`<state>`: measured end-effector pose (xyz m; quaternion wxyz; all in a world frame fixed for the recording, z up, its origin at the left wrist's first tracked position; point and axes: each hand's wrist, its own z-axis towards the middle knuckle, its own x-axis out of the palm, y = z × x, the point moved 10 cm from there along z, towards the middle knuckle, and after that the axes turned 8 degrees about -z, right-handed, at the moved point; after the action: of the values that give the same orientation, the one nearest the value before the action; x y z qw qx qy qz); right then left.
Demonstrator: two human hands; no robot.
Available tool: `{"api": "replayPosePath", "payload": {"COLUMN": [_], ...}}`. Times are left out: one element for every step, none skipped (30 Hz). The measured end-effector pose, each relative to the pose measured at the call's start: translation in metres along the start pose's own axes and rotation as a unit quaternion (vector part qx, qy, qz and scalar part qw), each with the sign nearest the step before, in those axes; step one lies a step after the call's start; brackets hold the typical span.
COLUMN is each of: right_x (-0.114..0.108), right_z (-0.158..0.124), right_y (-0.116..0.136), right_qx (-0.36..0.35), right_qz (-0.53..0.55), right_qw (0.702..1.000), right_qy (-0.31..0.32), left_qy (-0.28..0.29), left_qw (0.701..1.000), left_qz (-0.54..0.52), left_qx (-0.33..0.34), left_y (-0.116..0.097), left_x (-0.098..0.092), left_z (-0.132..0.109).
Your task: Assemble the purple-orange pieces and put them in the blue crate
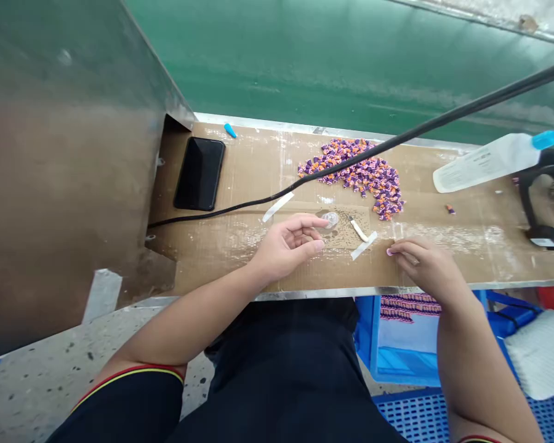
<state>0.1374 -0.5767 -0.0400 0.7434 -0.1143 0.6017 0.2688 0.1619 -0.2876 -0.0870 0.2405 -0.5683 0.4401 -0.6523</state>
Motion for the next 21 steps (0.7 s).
{"api": "replayPosePath", "payload": {"right_x": [0.002,0.002,0.002,0.001,0.001,0.002,0.004,0.005,0.004,0.002,-0.003,-0.011,-0.021,-0.033,-0.043,-0.051,-0.055,-0.055,-0.051,-0.041,-0.029], "right_z": [-0.001,-0.003,-0.004,-0.005,-0.007,-0.008,-0.01,-0.013,-0.017,-0.024,-0.035,-0.051,-0.074,-0.103,-0.138,-0.175,-0.211,-0.242,-0.269,-0.292,-0.312], "right_y": [0.002,0.002,0.001,-0.001,-0.002,-0.002,-0.001,0.0,-0.001,-0.004,-0.011,-0.024,-0.04,-0.058,-0.075,-0.089,-0.101,-0.11,-0.117,-0.122,-0.125], "right_qx": [0.0,0.008,0.022,0.038,0.053,0.064,0.07,0.077,0.088,0.108,0.141,0.189,0.25,0.319,0.387,0.45,0.505,0.542,0.573,0.597,0.615], "right_qz": [-0.001,-0.002,-0.002,0.0,0.003,0.005,0.008,0.013,0.021,0.032,0.044,0.056,0.065,0.067,0.063,0.054,0.044,0.033,0.029,0.033,0.042], "right_qw": [1.0,1.0,1.0,0.999,0.998,0.997,0.996,0.995,0.994,0.991,0.984,0.971,0.95,0.919,0.88,0.839,0.801,0.778,0.763,0.754,0.75], "right_qy": [0.002,-0.002,-0.012,-0.024,-0.036,-0.044,-0.049,-0.055,-0.064,-0.077,-0.1,-0.133,-0.174,-0.221,-0.267,-0.302,-0.319,-0.316,-0.298,-0.27,-0.241], "left_qy": [-0.004,-0.008,-0.012,-0.017,-0.022,-0.027,-0.031,-0.035,-0.039,-0.042,-0.046,-0.051,-0.053,-0.054,-0.054,-0.05,-0.046,-0.039,-0.029,-0.02,-0.009], "left_qw": [1.0,1.0,1.0,1.0,0.999,0.999,0.999,0.998,0.998,0.998,0.998,0.997,0.997,0.997,0.996,0.996,0.995,0.995,0.994,0.993,0.991], "left_qz": [0.006,0.011,0.016,0.023,0.029,0.035,0.04,0.043,0.045,0.045,0.046,0.048,0.053,0.059,0.067,0.075,0.083,0.089,0.094,0.1,0.113], "left_qx": [0.004,0.006,0.008,0.01,0.013,0.016,0.019,0.019,0.017,0.014,0.012,0.011,0.012,0.013,0.016,0.019,0.022,0.029,0.037,0.051,0.068], "left_y": [0.0,-0.001,-0.001,-0.002,-0.002,-0.004,-0.005,-0.005,-0.006,-0.006,-0.006,-0.006,-0.007,-0.008,-0.009,-0.009,-0.01,-0.01,-0.011,-0.014,-0.017], "left_x": [-0.001,-0.003,-0.004,-0.005,-0.007,-0.008,-0.008,-0.009,-0.01,-0.01,-0.01,-0.011,-0.011,-0.011,-0.011,-0.011,-0.011,-0.011,-0.01,-0.01,-0.008], "left_z": [0.001,0.001,0.002,0.003,0.003,0.004,0.004,0.005,0.005,0.005,0.004,0.004,0.003,0.002,0.001,0.0,0.0,0.0,0.0,0.001,0.001]}}
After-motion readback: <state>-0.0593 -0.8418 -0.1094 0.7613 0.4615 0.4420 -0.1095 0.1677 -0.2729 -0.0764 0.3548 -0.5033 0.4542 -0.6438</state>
